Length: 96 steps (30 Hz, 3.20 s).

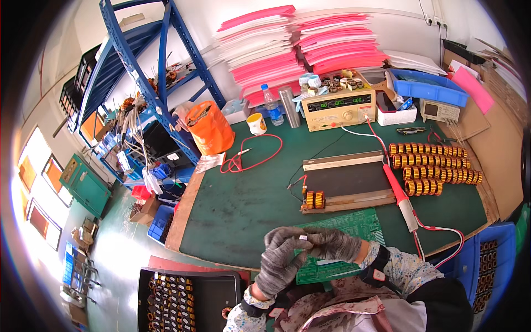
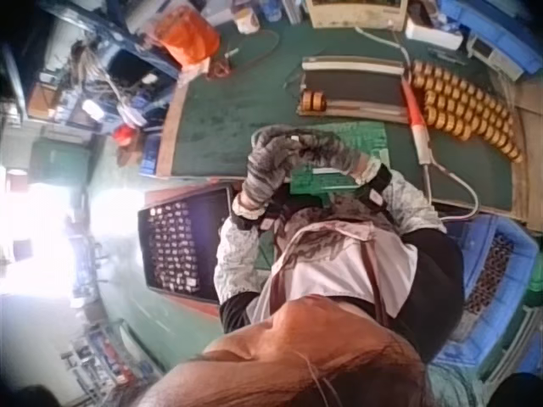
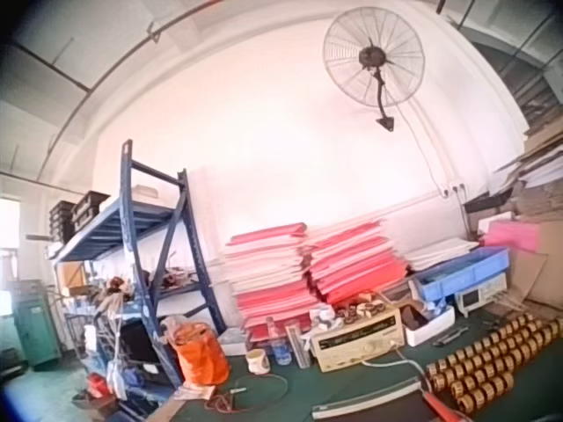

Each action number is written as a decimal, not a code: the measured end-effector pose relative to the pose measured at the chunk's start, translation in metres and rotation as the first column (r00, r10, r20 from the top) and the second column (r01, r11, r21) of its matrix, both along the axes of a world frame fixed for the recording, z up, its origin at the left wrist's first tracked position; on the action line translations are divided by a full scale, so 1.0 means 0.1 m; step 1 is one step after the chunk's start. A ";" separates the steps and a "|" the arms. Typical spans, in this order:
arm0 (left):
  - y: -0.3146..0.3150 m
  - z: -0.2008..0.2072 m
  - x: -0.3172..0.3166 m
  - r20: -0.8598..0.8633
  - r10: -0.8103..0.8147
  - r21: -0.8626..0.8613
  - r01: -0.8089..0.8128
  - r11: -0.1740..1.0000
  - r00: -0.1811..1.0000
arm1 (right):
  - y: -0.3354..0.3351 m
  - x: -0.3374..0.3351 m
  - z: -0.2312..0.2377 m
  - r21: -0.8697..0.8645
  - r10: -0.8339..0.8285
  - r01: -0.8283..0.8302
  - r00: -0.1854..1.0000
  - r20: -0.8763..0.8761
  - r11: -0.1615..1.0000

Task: Assembling electronic components by placing small inductive coils onto a green printed circuit board.

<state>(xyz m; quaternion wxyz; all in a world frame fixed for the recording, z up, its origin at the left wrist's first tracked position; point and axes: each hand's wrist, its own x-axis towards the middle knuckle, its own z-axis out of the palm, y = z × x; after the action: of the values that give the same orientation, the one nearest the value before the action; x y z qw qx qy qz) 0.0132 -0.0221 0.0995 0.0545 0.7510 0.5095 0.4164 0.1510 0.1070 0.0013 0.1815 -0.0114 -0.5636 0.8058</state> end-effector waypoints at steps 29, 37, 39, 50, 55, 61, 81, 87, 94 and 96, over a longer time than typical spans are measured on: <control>-2.42 -1.01 -1.24 -0.620 0.256 -0.634 -0.666 0.393 0.742 | 0.30 0.24 0.45 0.917 -0.736 0.378 0.656 -0.170 0.126; -2.14 -1.06 -1.12 -0.345 0.531 -0.679 -0.596 0.428 0.774 | -0.33 0.10 0.62 0.890 -0.503 0.206 0.864 0.030 0.407; -2.15 -0.92 -1.12 -0.280 0.569 -0.574 -0.610 0.546 0.773 | -0.44 0.05 0.60 0.833 -0.323 0.095 0.941 0.104 0.544; -1.24 -0.02 -0.48 -0.241 0.248 -0.305 -0.316 0.898 0.938 | -0.99 -0.51 0.13 -0.094 0.225 -0.228 0.973 -0.042 0.969; -1.98 -0.75 -1.96 -0.385 0.740 0.000 -0.802 0.597 0.551 | -0.45 0.08 0.48 -0.120 0.042 -0.031 0.995 0.091 0.992; -2.31 -1.26 -2.23 -0.786 0.575 -0.152 -0.972 0.181 0.230 | -0.08 0.47 0.46 0.094 -0.432 0.424 0.899 0.080 0.901; -2.36 -1.57 -2.22 -0.194 0.887 -0.589 -0.773 0.236 0.419 | 0.98 0.42 0.15 0.985 -0.864 -0.145 0.480 0.153 0.093; -2.25 -1.56 -2.07 -0.295 0.810 -0.492 -0.808 0.326 0.506 | 0.91 0.33 0.09 0.983 -0.847 -0.027 0.504 0.169 0.180; -1.96 -0.95 -1.58 0.181 0.919 -0.812 -0.474 0.340 0.349 | 0.78 0.67 0.01 0.982 -0.853 0.178 0.519 -0.045 0.057; -2.07 -1.08 -1.65 0.301 0.880 -0.713 -0.526 0.464 0.369 | 0.63 0.72 0.16 0.974 -0.867 0.217 0.496 -0.052 0.065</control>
<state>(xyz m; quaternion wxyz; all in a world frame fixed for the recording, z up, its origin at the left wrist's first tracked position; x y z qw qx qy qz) -0.1517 -0.2287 -0.0087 0.2248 0.2060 0.8261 0.4739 0.2230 0.1703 0.0171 0.2880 -0.3747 -0.8683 0.1508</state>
